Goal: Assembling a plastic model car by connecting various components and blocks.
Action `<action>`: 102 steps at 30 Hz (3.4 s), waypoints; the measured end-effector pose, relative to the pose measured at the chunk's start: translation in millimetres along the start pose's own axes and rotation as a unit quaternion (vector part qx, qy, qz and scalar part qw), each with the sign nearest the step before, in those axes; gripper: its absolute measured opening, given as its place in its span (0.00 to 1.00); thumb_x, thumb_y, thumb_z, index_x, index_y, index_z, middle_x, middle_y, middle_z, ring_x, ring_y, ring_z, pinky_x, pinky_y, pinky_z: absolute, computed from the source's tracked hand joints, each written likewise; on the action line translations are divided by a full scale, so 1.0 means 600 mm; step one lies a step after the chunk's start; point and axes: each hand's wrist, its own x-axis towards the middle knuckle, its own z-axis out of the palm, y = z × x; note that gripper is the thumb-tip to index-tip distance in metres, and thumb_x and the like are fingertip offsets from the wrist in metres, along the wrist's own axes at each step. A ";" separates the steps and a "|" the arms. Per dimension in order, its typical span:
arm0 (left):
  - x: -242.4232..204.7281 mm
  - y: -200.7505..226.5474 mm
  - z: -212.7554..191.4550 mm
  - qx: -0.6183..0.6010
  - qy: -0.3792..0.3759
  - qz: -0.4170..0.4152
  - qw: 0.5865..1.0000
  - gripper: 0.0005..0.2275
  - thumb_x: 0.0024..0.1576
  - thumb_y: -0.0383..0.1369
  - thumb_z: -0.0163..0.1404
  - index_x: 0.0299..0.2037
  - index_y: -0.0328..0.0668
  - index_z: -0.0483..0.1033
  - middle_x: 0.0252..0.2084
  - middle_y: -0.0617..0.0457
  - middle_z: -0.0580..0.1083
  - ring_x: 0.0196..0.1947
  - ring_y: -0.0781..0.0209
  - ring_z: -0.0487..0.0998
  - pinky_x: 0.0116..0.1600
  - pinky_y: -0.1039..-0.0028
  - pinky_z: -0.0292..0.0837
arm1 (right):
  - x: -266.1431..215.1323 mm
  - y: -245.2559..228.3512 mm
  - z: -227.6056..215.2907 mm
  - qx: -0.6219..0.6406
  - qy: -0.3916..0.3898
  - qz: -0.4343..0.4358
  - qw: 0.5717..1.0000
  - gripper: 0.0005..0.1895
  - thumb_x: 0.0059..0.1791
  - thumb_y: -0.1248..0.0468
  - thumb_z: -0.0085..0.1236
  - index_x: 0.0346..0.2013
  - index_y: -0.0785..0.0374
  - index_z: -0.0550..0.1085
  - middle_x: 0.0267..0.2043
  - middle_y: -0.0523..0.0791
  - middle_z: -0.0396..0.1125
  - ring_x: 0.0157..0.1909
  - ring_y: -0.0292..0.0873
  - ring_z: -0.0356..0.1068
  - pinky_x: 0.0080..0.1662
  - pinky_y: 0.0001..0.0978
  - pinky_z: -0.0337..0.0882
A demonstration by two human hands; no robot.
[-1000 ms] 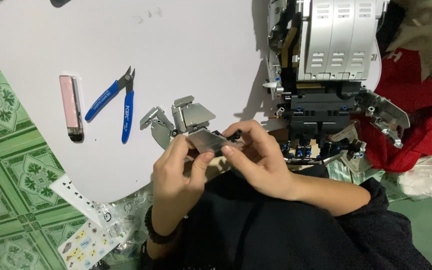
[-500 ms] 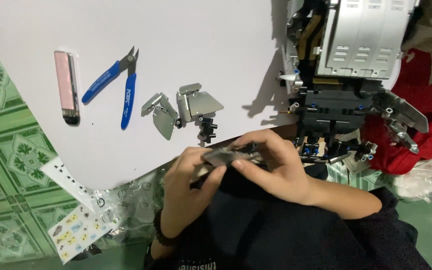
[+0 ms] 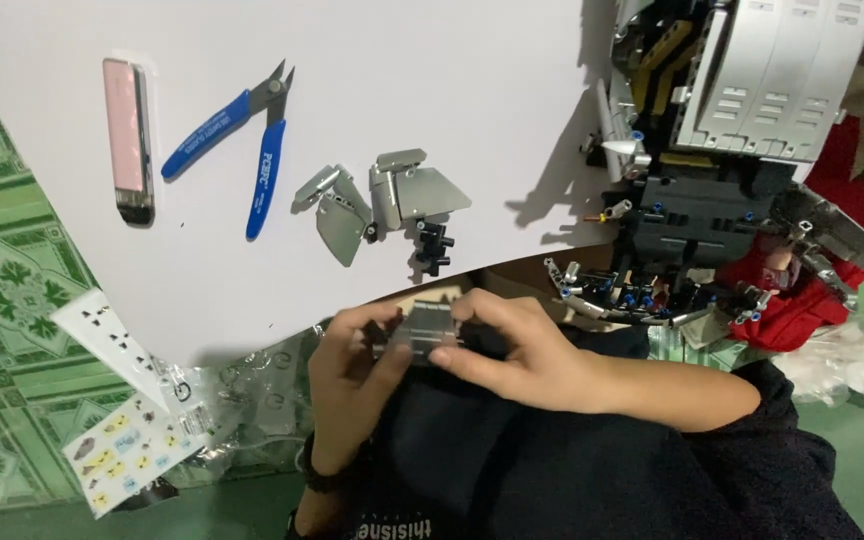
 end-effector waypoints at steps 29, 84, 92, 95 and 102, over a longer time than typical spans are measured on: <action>0.051 0.027 -0.059 0.378 0.199 0.366 0.826 0.11 0.52 0.24 0.47 0.45 0.40 0.67 0.51 0.48 0.68 0.54 0.50 0.68 0.64 0.59 0.62 | -0.013 0.010 0.011 0.382 0.020 0.134 0.914 0.16 0.55 0.67 0.36 0.57 0.63 0.53 0.61 0.60 0.57 0.57 0.59 0.66 0.51 0.46 0.76; 0.083 0.061 -0.002 0.149 0.201 0.068 0.966 0.19 0.57 0.19 0.38 0.60 0.22 0.55 0.39 0.40 0.70 0.14 0.65 0.66 0.18 0.83 0.64 | -0.032 -0.002 -0.039 0.017 -0.129 0.112 0.985 0.30 0.47 0.69 0.47 0.63 0.67 0.55 0.37 0.43 0.68 0.30 0.34 0.65 0.33 0.25 0.66; 0.047 0.004 0.001 0.395 0.137 0.291 0.861 0.10 0.53 0.24 0.52 0.44 0.40 0.70 0.33 0.55 0.71 0.21 0.67 0.63 0.26 0.76 0.58 | -0.025 -0.021 -0.042 0.005 -0.176 0.097 0.980 0.28 0.45 0.70 0.48 0.60 0.68 0.58 0.42 0.47 0.71 0.25 0.36 0.67 0.27 0.25 0.66; 0.070 0.035 0.022 0.624 0.071 0.388 0.674 0.18 0.60 0.42 0.60 0.53 0.59 0.64 0.58 0.62 0.66 0.50 0.67 0.68 0.43 0.77 0.74 | -0.022 -0.035 -0.046 -0.002 -0.216 0.063 0.974 0.25 0.43 0.72 0.48 0.56 0.66 0.64 0.48 0.49 0.72 0.30 0.42 0.72 0.31 0.27 0.70; 0.101 0.023 0.080 0.595 0.123 0.323 0.726 0.30 0.50 0.37 0.63 0.61 0.39 0.66 0.62 0.36 0.64 0.40 0.61 0.80 0.37 0.79 0.80 | -0.033 -0.033 -0.044 0.007 -0.191 0.081 0.978 0.26 0.42 0.72 0.48 0.57 0.66 0.64 0.39 0.47 0.73 0.20 0.37 0.65 0.24 0.24 0.64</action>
